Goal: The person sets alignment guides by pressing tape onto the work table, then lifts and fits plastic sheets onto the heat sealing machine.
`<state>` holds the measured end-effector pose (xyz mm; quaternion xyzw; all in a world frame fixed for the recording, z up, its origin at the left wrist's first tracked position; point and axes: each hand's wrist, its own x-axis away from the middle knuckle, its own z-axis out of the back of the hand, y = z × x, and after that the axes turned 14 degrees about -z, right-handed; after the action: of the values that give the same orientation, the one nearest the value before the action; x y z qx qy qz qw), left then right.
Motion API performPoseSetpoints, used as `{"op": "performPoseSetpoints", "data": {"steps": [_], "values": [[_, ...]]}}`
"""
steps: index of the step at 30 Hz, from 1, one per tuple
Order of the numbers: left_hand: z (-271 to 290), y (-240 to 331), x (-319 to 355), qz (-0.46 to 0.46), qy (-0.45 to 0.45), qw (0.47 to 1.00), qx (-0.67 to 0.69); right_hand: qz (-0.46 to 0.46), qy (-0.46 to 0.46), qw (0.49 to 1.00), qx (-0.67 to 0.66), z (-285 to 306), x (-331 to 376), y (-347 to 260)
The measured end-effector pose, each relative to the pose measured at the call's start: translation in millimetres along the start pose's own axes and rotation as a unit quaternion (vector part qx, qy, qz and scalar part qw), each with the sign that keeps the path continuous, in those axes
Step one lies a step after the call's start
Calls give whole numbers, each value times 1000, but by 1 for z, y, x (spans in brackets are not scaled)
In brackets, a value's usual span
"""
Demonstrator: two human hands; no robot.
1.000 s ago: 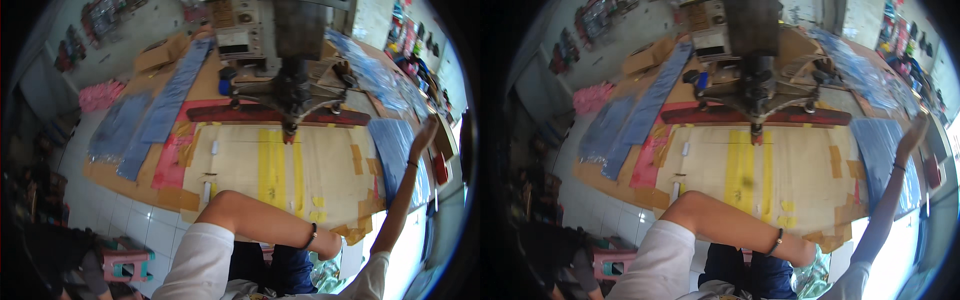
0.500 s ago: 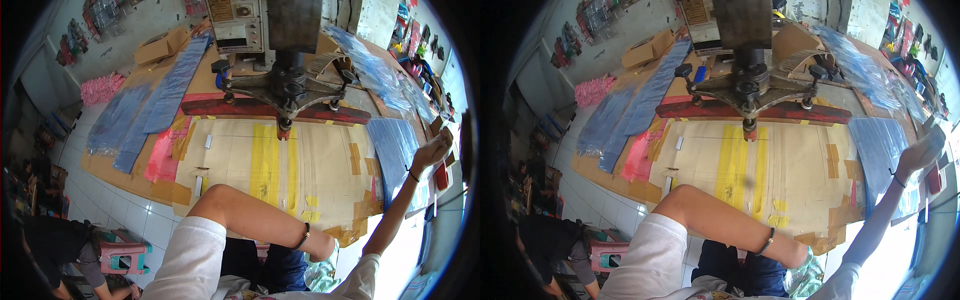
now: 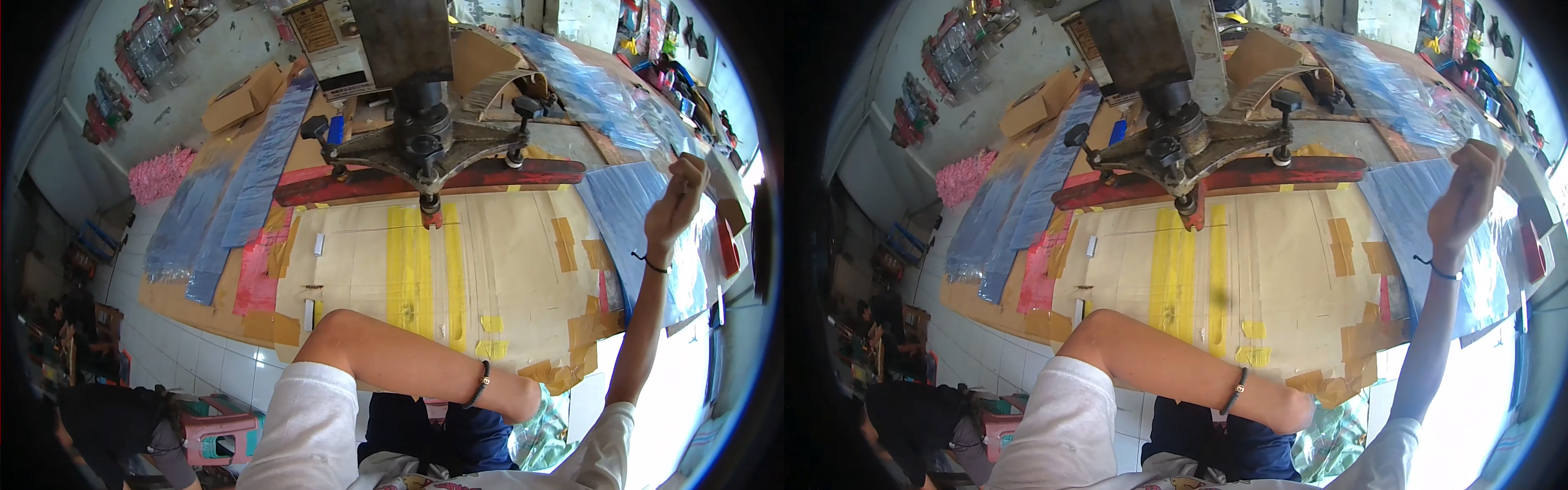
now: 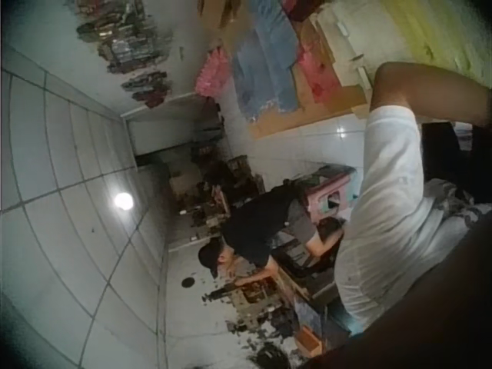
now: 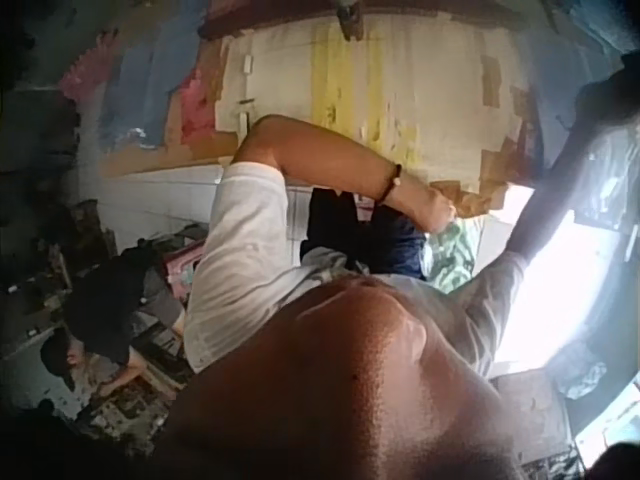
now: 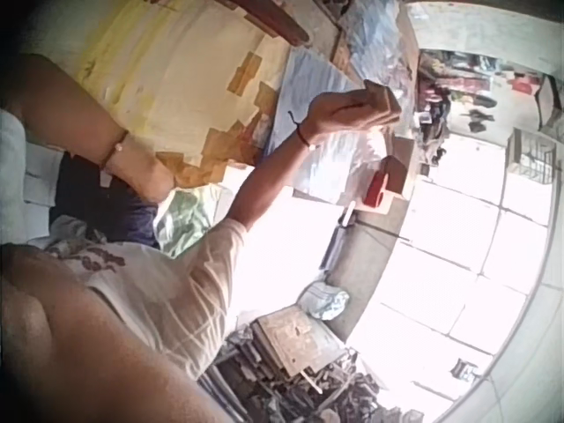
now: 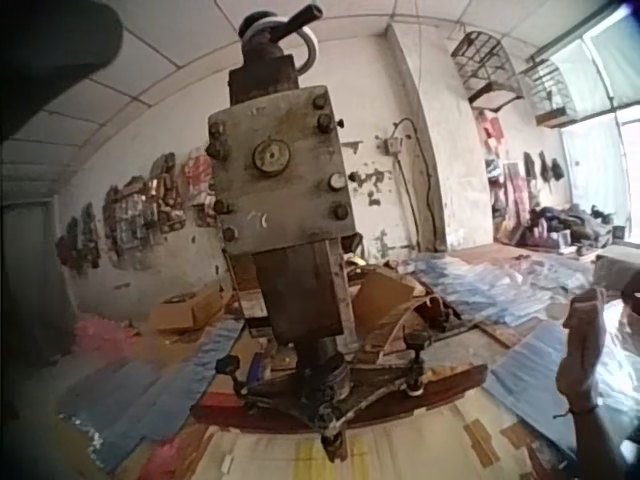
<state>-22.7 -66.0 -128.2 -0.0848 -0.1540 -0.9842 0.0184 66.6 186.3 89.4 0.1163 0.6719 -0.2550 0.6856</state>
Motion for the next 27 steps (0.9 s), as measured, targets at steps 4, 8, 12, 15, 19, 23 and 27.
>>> {"op": "performPoseSetpoints", "data": {"steps": [4,8,12,15,19,23,27], "values": [[-7,-2,-11,-10,16,999,-30,22,-36,999,-9,4,2,-21],[-5,-1,-12,6,-14,1000,-27,40,-93,994,-44,-7,4,-35],[-1,1,-8,-2,93,994,-57,31,-160,984,-74,-16,9,-43],[48,5,-3,31,-136,990,35,43,-171,982,-67,-20,11,-49],[46,2,-10,27,-181,983,21,48,-195,978,-62,-26,17,-55],[45,1,-11,21,-186,982,14,53,-228,970,-66,-28,21,-62],[41,-1,-13,15,-160,987,18,65,-248,964,-64,-32,24,-63]]}}
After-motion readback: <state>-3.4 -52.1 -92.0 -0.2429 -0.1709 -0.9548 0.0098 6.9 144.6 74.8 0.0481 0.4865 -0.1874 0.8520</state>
